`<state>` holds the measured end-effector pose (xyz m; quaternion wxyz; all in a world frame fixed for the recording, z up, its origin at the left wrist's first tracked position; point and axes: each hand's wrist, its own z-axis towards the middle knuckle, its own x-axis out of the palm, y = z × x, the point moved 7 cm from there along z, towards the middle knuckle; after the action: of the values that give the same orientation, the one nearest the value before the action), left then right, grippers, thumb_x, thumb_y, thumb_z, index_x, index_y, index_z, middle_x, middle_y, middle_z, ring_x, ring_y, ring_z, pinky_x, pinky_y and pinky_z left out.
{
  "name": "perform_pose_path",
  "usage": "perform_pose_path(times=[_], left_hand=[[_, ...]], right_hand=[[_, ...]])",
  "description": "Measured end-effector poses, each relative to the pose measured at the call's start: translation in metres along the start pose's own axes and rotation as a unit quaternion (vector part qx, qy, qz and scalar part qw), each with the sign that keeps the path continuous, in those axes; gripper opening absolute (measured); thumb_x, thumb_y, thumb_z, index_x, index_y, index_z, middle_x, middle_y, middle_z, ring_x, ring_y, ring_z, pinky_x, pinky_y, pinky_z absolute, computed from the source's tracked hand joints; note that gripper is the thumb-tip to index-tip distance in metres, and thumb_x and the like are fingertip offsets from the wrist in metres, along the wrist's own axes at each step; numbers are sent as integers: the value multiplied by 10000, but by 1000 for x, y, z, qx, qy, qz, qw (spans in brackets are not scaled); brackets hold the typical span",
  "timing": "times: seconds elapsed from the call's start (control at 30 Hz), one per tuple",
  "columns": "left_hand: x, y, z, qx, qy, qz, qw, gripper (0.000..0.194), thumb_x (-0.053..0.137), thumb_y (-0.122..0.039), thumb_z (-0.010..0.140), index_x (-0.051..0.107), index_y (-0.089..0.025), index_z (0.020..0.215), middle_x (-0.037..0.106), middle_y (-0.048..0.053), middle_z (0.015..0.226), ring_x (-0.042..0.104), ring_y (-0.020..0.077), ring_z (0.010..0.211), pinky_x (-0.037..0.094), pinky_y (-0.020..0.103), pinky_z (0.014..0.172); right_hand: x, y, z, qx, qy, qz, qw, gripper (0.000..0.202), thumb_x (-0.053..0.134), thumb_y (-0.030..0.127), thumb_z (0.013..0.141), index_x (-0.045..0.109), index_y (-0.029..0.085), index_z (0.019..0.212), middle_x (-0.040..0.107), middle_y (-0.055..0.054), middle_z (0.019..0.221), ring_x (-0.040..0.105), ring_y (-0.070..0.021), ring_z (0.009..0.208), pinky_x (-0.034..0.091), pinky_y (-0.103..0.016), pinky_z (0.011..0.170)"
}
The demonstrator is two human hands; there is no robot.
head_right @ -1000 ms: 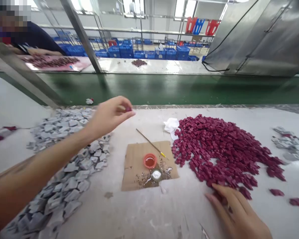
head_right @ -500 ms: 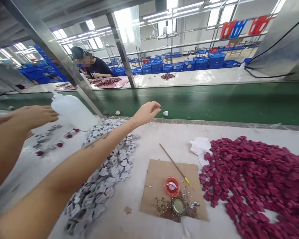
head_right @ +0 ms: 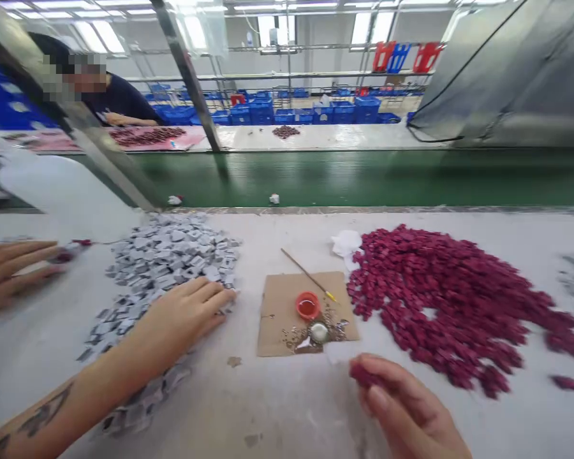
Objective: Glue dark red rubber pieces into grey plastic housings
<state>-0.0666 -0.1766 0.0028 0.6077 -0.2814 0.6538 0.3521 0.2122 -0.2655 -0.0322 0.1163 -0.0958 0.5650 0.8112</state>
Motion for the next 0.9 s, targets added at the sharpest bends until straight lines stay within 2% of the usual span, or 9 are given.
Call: perform_pose_path(times=[0.17, 0.27, 0.37, 0.47, 0.53, 0.63, 0.77, 0.83, 0.9], left_hand=[[-8, 1, -16, -2, -80, -56, 995, 277, 433, -101, 900, 616, -177, 1094, 674, 103, 960, 661, 249, 771, 525, 344, 623], [-26, 1, -37, -29, -181, -257, 949, 260, 461, -151, 895, 626, -248, 1071, 649, 53, 1024, 672, 185, 818, 553, 267, 658], [-18, -3, -58, -102, -196, -557, 801, 172, 610, -155, 812, 669, -277, 918, 678, 2, 906, 689, 138, 825, 562, 172, 660], [17, -28, -75, -185, -103, -786, 581, 129, 700, -271, 806, 674, -253, 931, 719, 20, 883, 720, 161, 819, 592, 226, 701], [36, -48, -85, -229, -58, -857, 458, 231, 730, -368, 787, 681, -235, 968, 728, 52, 973, 726, 183, 848, 599, 281, 760], [51, -71, -93, -278, -21, -906, 319, 319, 769, -408, 737, 711, -204, 976, 720, 67, 1054, 730, 152, 822, 595, 208, 728], [51, -100, -86, -244, 20, -964, 108, 290, 816, -369, 690, 744, -294, 960, 764, -29, 845, 716, 42, 663, 532, 60, 581], [50, -109, -82, -218, 27, -974, 48, 273, 829, -354, 674, 749, -352, 936, 774, -59, 813, 712, 20, 650, 510, 39, 567], [55, -114, -82, -218, 19, -975, 50, 259, 837, -372, 652, 759, -332, 896, 773, -57, 832, 714, 25, 657, 512, 47, 580]], right_hand=[[18, 31, 3, 62, -27, 55, 996, 190, 590, 262, 882, 690, 282, 1042, 745, -42, 913, 722, -192, 731, 609, -221, 585], [18, 33, 1, 68, -58, 54, 995, 166, 631, 252, 854, 693, 268, 1007, 747, -38, 894, 724, -186, 734, 598, -177, 591], [14, 31, 3, 50, -61, -8, 997, 149, 661, 242, 832, 703, 259, 973, 736, -37, 970, 719, -182, 821, 588, -153, 664], [13, 28, 11, 34, -54, -75, 995, 144, 667, 261, 831, 704, 259, 970, 718, -29, 1037, 699, -174, 924, 570, -146, 754], [16, 28, 19, 27, -37, -103, 994, 188, 672, 290, 827, 695, 259, 1011, 720, -24, 1026, 699, -174, 925, 570, -152, 773], [22, 34, 30, -1, -18, -159, 987, 224, 664, 331, 829, 687, 262, 1041, 726, -14, 1001, 707, -175, 884, 589, -168, 740], [29, 43, 35, -72, 6, -260, 963, 201, 571, 356, 902, 678, 288, 1057, 720, 4, 985, 702, -157, 832, 593, -225, 759], [31, 44, 37, -102, 9, -306, 946, 225, 560, 384, 911, 660, 264, 1073, 717, -12, 979, 699, -166, 807, 591, -253, 753], [31, 45, 39, -125, 1, -358, 925, 249, 562, 401, 912, 640, 234, 1079, 718, -26, 942, 698, -171, 769, 586, -259, 709]])
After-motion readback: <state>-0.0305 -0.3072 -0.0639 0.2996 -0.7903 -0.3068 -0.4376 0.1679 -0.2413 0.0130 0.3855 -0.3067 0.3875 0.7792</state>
